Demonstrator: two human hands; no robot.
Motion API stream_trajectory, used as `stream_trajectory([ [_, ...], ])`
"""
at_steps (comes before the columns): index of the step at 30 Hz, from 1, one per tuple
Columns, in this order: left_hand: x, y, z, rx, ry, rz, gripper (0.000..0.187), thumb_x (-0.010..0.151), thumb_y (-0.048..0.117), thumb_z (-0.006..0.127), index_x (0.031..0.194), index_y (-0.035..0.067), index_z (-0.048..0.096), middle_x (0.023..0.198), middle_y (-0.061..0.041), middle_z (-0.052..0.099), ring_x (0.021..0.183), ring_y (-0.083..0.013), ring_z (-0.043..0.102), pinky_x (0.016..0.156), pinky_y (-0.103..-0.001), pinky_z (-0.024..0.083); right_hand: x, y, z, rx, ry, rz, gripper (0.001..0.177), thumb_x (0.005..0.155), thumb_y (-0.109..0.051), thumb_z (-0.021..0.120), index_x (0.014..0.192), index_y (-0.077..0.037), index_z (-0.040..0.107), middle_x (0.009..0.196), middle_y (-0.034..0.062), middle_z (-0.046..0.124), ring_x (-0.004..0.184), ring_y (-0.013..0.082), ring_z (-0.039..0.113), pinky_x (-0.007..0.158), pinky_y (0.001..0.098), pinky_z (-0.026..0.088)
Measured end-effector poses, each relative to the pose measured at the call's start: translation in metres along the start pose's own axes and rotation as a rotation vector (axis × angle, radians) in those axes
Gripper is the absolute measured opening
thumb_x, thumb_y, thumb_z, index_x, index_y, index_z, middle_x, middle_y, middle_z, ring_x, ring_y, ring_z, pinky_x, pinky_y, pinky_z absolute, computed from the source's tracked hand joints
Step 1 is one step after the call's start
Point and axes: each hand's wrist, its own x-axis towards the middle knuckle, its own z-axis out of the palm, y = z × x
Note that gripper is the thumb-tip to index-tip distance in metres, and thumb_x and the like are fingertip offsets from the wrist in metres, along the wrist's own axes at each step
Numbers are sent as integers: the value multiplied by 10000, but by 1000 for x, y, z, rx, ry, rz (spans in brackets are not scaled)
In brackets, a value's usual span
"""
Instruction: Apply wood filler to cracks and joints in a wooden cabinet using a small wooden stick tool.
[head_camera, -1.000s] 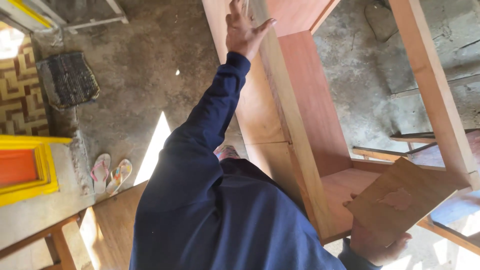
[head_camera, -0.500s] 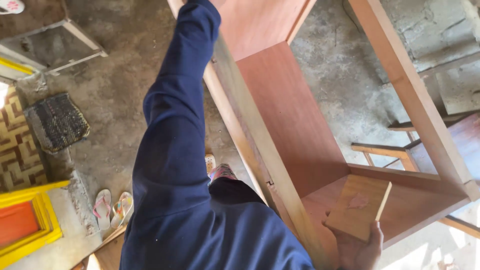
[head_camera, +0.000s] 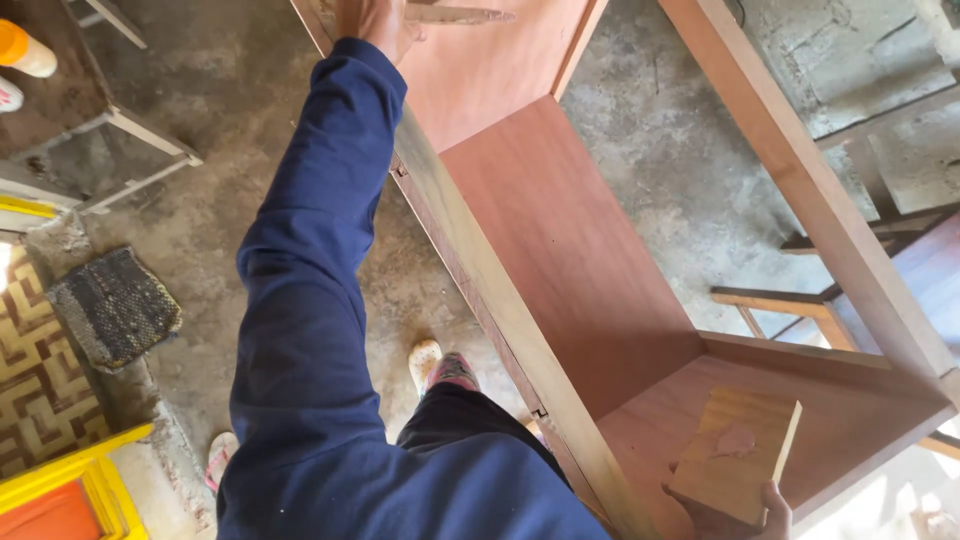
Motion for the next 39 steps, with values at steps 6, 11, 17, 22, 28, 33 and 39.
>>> stream_trajectory([
  [6,42,-49,-3,121,0,51,408,691,316,1003,846,29,757,839,-191,720,848,-364,647,811,-488,506,8,13,66,109,-72,-8,903,939,-565,444,1699,-115,255,1502,235,467,1182,480,556,921,661,456],
  [11,78,-98,10,157,-59,-2,391,692,361,991,833,59,786,812,-167,728,911,-350,610,870,-487,456,15,13,127,80,-65,-31,889,965,-569,425,1713,-129,235,1528,239,422,1213,501,499,989,687,388],
  [17,119,-138,19,119,-78,34,397,684,387,978,793,66,770,812,-154,728,941,-335,608,906,-480,432,30,9,179,47,69,88,858,951,-614,372,1681,-179,251,1566,196,407,1324,456,466,1053,669,379],
  [22,134,-147,23,95,-121,4,395,705,385,968,784,61,757,816,-164,726,959,-343,607,945,-495,418,61,35,165,82,97,23,897,926,-603,409,1689,-157,251,1569,211,401,1330,453,461,1056,686,366],
  [28,138,-150,9,179,-1,111,401,646,382,977,790,77,761,889,-250,703,948,-399,589,876,-500,428,123,59,92,422,-481,55,982,953,-602,557,1674,-34,206,1492,413,399,1274,635,447,1011,777,363],
  [33,128,-146,16,127,-46,67,374,674,339,983,819,73,766,861,-202,710,931,-388,577,856,-497,439,73,48,138,184,-24,2,1035,912,-651,534,1710,-71,220,1521,297,424,1268,557,459,1010,727,369],
  [39,133,-158,20,96,-89,57,356,720,321,988,813,62,762,824,-146,720,920,-326,574,915,-493,435,84,64,113,223,-99,81,1043,836,-633,533,1670,-84,231,1432,378,451,1180,593,528,949,750,425],
])
